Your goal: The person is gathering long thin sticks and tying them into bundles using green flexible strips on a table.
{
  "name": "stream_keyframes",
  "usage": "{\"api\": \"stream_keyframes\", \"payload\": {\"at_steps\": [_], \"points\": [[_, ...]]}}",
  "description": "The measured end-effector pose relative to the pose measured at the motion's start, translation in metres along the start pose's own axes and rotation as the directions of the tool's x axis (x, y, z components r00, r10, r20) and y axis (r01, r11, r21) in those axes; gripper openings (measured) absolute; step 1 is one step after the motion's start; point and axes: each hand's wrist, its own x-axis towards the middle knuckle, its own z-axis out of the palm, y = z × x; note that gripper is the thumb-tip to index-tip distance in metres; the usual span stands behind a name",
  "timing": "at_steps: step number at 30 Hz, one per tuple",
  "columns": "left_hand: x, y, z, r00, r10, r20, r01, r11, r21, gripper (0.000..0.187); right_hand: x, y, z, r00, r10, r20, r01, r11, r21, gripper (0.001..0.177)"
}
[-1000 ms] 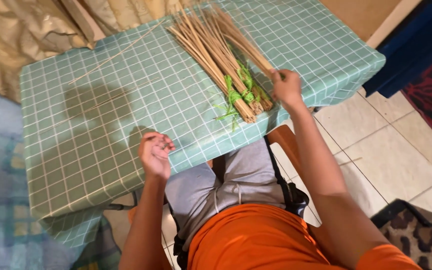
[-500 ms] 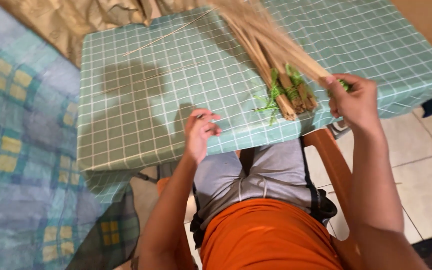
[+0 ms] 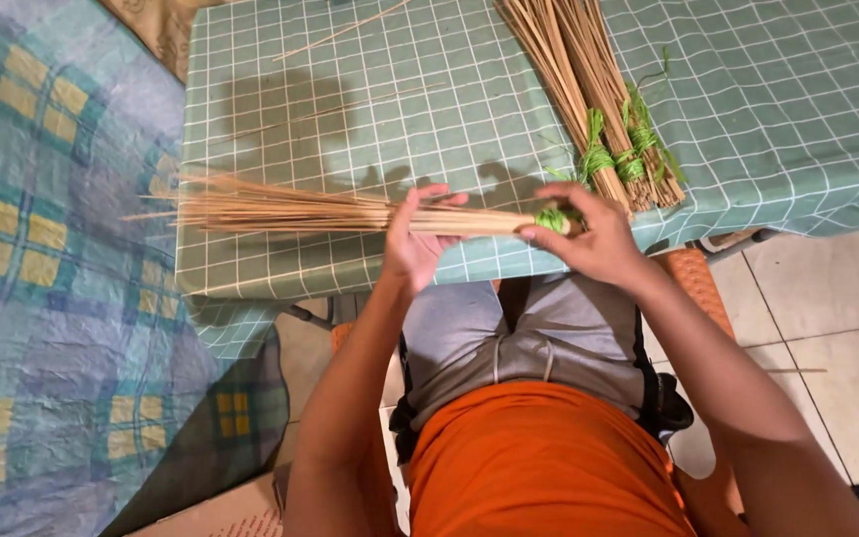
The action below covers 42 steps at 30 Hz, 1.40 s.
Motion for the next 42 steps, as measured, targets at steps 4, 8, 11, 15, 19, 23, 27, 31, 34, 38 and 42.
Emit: {"api": "stream_keyframes", "payload": {"at_steps": [4, 8, 11, 15, 19, 23, 27, 31, 34, 38, 42], "points": [[-0.012, 0.014, 0.018, 0.996, 0.088, -0.028, -0.085, 0.993, 0.087, 0.041, -0.016, 0.026, -0.006, 0.997, -0.06, -0.058, 0.052, 0.991, -0.126, 0.03], [-0.008, 0.004, 0.008, 0.992, 0.127, 0.021, -0.129, 0.975, 0.181, 0.025, -0.024, 0.028, -0.007, 0.995, -0.094, -0.033, 0.085, 0.974, -0.209, 0.03], [-0.013, 0.014, 0.017, 0.986, 0.152, 0.063, -0.163, 0.959, 0.231, 0.026, -0.023, 0.025, -0.003, 0.994, -0.111, 0.002, 0.106, 0.941, -0.321, 0.03], [-0.026, 0.026, 0.041, 0.97, 0.218, 0.108, -0.236, 0.951, 0.201, 0.044, -0.035, 0.052, 0.005, 0.985, -0.138, -0.105, 0.101, 0.949, -0.298, 0.027], [-0.022, 0.013, 0.038, 0.968, 0.225, 0.111, -0.235, 0.969, 0.081, 0.03, -0.032, 0.028, 0.004, 0.954, -0.216, -0.207, 0.128, 0.92, -0.37, 0.027], [-0.022, 0.011, 0.039, 0.997, 0.079, 0.025, -0.083, 0.974, 0.212, 0.031, -0.038, 0.051, 0.004, 0.919, -0.321, -0.228, 0.17, 0.846, -0.505, 0.009], [-0.025, 0.007, 0.045, 0.991, 0.118, 0.062, -0.128, 0.977, 0.171, 0.026, -0.051, 0.072, 0.002, 0.921, -0.344, -0.182, 0.176, 0.785, -0.594, 0.01], [-0.029, 0.01, 0.051, 0.985, 0.146, 0.088, -0.16, 0.968, 0.191, 0.027, -0.044, 0.058, 0.004, 0.917, -0.36, -0.172, 0.178, 0.756, -0.63, 0.013], [-0.032, 0.008, 0.049, 0.983, 0.163, 0.09, -0.177, 0.966, 0.19, 0.026, -0.042, 0.054, 0.006, 0.902, -0.392, -0.182, 0.175, 0.717, -0.675, 0.016], [-0.031, 0.003, 0.046, 0.986, 0.144, 0.084, -0.156, 0.975, 0.161, 0.021, -0.038, 0.048, 0.004, 0.925, -0.291, -0.245, 0.124, 0.84, -0.528, 0.022], [-0.03, 0.021, 0.052, 0.982, 0.166, 0.085, -0.175, 0.978, 0.111, 0.022, -0.039, 0.05, -0.005, 0.916, -0.134, -0.378, 0.012, 0.951, -0.308, 0.028]]}}
